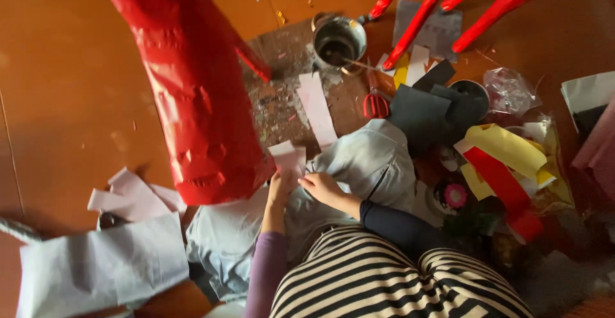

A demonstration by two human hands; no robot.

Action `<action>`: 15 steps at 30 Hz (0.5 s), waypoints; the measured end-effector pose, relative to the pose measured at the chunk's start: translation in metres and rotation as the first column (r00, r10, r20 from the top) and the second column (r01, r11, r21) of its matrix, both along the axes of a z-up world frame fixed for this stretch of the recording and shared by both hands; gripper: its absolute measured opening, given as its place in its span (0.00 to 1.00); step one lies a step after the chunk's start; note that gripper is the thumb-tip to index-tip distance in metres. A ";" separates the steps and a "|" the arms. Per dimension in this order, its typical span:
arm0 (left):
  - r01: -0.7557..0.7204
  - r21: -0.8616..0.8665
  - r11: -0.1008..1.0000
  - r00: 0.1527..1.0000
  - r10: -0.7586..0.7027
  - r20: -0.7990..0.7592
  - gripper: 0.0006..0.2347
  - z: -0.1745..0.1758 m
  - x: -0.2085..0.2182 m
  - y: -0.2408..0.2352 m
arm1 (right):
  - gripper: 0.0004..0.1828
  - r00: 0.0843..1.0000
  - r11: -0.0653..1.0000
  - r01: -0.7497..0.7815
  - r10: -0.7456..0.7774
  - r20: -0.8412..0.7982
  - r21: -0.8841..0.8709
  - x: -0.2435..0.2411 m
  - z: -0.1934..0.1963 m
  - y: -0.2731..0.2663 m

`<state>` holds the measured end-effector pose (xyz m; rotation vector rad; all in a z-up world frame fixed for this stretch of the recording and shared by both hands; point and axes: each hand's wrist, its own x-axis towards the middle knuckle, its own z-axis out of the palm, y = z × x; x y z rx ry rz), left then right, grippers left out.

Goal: Constructing a decorative paper horse by gluing red paper strips onto a frame.

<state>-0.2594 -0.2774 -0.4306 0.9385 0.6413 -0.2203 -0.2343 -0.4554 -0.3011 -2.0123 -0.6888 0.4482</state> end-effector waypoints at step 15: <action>0.270 0.034 0.962 0.945 -0.271 0.182 0.12 0.058 -0.003 -0.018 | 0.12 0.869 0.874 0.485 -0.478 0.128 -0.024 0.113 -0.120 -0.027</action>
